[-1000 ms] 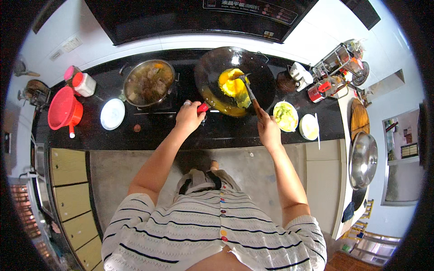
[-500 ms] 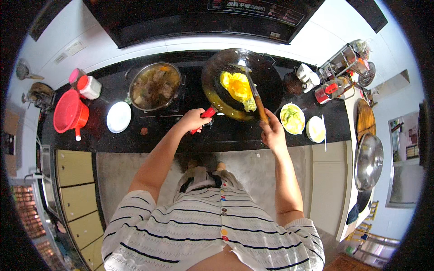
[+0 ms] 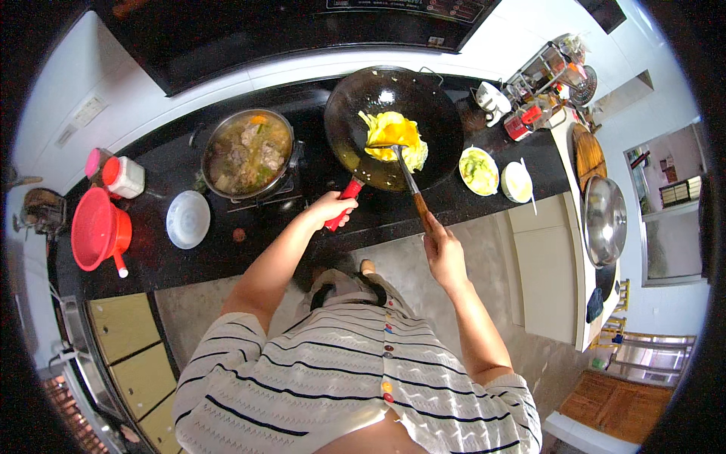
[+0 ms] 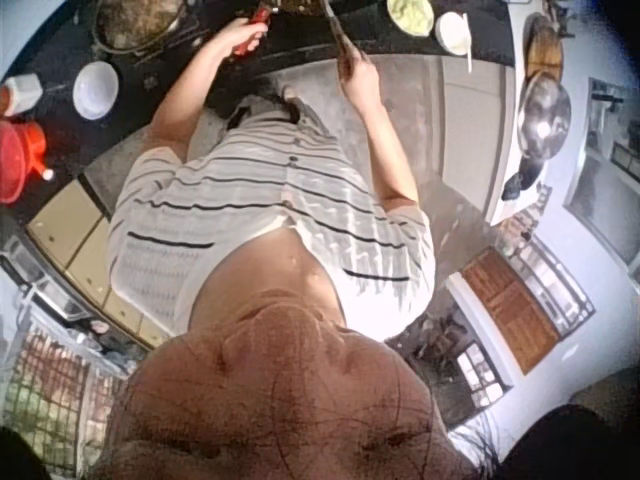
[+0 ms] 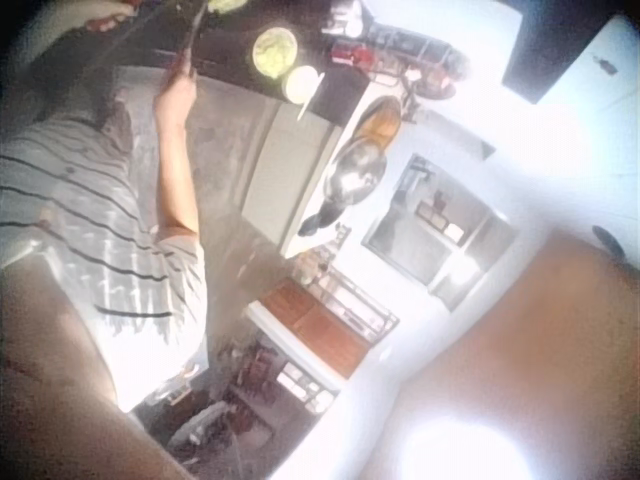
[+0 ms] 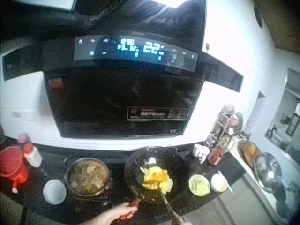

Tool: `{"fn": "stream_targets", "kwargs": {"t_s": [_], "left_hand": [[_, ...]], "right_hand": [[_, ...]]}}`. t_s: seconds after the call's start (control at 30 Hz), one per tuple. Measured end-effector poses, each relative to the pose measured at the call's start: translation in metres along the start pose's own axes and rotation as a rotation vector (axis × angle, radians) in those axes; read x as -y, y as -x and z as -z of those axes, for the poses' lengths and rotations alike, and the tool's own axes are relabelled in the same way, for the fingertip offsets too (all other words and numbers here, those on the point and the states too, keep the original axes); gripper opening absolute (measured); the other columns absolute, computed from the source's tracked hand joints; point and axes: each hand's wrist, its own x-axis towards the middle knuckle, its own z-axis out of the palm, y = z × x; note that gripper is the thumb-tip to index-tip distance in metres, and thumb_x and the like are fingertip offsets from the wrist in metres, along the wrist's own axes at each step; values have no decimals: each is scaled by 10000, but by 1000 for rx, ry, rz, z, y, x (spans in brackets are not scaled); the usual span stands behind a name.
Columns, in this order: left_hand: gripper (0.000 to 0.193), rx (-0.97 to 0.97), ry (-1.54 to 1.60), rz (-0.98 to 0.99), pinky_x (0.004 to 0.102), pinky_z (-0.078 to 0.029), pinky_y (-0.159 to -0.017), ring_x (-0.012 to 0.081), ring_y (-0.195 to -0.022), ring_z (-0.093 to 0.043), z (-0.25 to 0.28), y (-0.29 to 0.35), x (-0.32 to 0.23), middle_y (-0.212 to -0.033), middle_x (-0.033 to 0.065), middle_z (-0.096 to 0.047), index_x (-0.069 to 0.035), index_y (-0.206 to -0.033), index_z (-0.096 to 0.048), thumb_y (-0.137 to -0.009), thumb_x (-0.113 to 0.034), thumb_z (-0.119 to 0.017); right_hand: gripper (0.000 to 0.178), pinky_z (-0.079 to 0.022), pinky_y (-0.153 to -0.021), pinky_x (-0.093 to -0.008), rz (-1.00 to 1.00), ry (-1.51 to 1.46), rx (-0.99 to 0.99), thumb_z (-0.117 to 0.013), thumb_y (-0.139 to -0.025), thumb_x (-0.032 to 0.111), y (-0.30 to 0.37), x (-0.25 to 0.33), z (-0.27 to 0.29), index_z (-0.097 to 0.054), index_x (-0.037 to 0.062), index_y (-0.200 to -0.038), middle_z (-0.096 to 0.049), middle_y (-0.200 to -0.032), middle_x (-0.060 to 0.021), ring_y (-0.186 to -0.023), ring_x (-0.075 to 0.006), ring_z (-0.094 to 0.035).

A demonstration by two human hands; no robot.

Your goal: The person cooks cabbage in a wok, transfers it to a plate, and rinses the wok at the sink. They then stir a simmering pot of soup and scramble eggs in the wok, using a spatula and chopsticks.

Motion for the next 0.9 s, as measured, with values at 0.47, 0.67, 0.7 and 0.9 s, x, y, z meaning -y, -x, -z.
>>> {"fn": "stream_targets", "kwargs": {"t_s": [0.47, 0.67, 0.7, 0.9], "left_hand": [[390, -403, -480, -99, 310, -466, -434, 167, -463, -582, -19, 7, 5, -615, 62, -586, -48, -904, -545, -846, -426, -621], [427, -416, -515, -108, 322, -477, -447, 184, -463, -589, -20, 7, 5, -598, 70, -589, -47, -906, -546, -832, -460, -621], [428, -420, -515, -107, 324, -478, -448, 185, -463, -590, -20, 7, 5, -598, 70, -589, -46, -905, -545, -829, -460, -626], [368, -461, -479, -151, 287, -415, -384, 131, -405, -511, -23, 8, 4, -552, 16, -532, -74, -885, -548, -840, -425, -650]], "right_hand": [[456, -495, -724, -433, -71, 111, 7, -519, -865, 25, 20, 35, 21, -479, 80, -1317, -603, -947, -222, -838, -397, -602], [439, -504, -717, -454, -8, 148, -55, -532, -862, 53, -36, 4, -5, -497, 108, -1296, -600, -921, -225, -846, -397, -608], [437, -503, -718, -457, -13, 146, -52, -531, -862, 54, -47, 1, -6, -497, 107, -1295, -601, -925, -227, -849, -399, -608], [431, -514, -638, -460, 170, 157, -183, -520, -877, 99, -100, -25, -10, -476, 78, -1306, -595, -854, -213, -738, -393, -608]]}}
